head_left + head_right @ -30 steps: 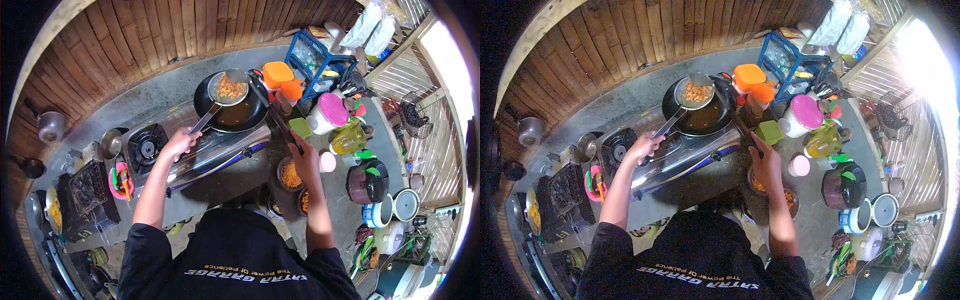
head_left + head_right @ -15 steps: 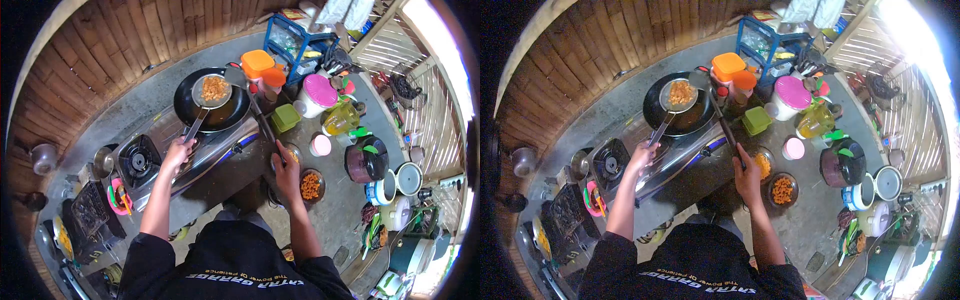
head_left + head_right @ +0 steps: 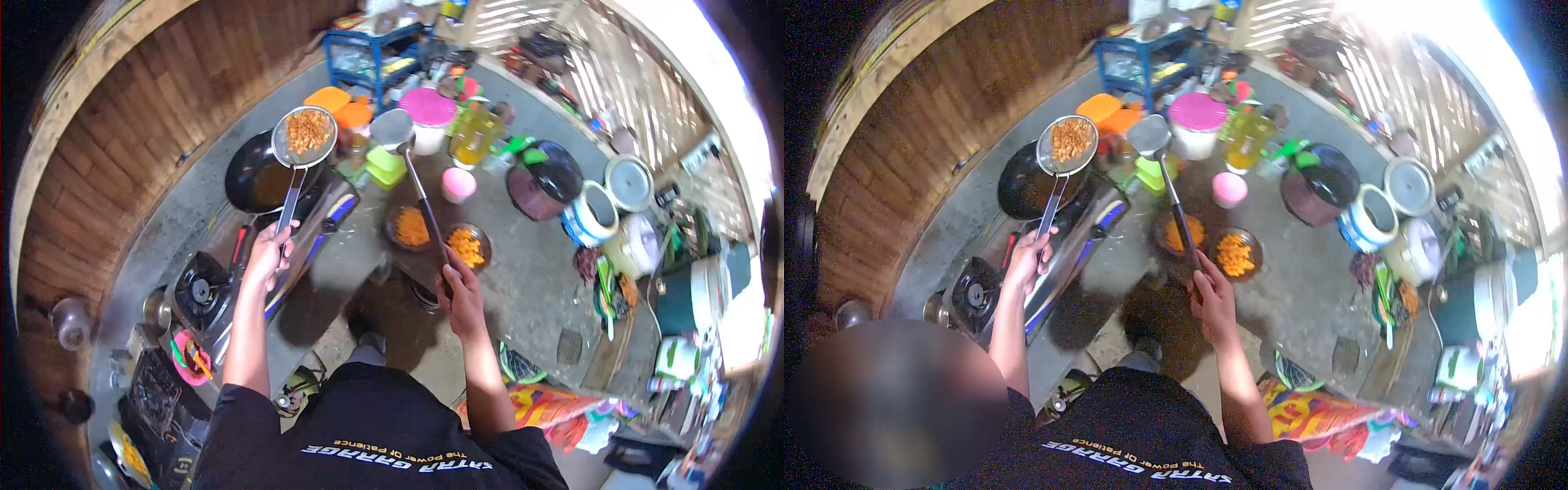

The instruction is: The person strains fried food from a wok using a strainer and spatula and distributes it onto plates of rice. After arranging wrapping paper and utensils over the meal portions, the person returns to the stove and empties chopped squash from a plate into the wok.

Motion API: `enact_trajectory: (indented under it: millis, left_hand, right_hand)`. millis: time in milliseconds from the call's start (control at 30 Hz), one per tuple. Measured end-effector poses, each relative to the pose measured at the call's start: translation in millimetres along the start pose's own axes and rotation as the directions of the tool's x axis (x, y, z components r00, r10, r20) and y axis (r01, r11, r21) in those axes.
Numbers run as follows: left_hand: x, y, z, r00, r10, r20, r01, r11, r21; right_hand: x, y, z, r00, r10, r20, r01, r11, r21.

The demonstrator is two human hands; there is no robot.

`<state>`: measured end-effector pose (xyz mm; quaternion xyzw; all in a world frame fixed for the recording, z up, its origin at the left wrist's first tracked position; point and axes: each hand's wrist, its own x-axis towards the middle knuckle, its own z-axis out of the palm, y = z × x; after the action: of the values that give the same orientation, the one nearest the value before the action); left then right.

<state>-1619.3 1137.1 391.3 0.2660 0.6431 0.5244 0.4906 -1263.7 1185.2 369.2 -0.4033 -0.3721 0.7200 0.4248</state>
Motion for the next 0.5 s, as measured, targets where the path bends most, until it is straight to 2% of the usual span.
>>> enact_trajectory:
  millis: [33,133,267,367,500]
  left_hand:
    - [-13,1,18,0.999,-0.001,0.051,0.002,1.0,-0.018]
    - [-57,-10,78,0.972,0.028,0.231,-0.017,0.999,-0.047]
    - [-136,-24,165,0.894,-0.016,0.448,0.028,0.999,-0.02]
    - [-191,-39,230,0.768,-0.061,0.638,0.097,0.995,-0.022]
    - [-265,-51,319,0.535,-0.125,0.836,0.148,0.988,0.052]
  right_hand:
    - [-26,-2,-15,0.997,0.008,-0.079,-0.003,0.998,0.064]
    - [-116,0,-68,0.968,-0.086,-0.235,0.105,0.992,0.068]
    - [-251,11,-132,0.87,-0.156,-0.467,0.22,0.972,0.085]
    - [-353,23,-171,0.751,-0.197,-0.631,0.305,0.95,0.066]
    - [-474,39,-201,0.492,-0.21,-0.845,0.348,0.937,-0.03]
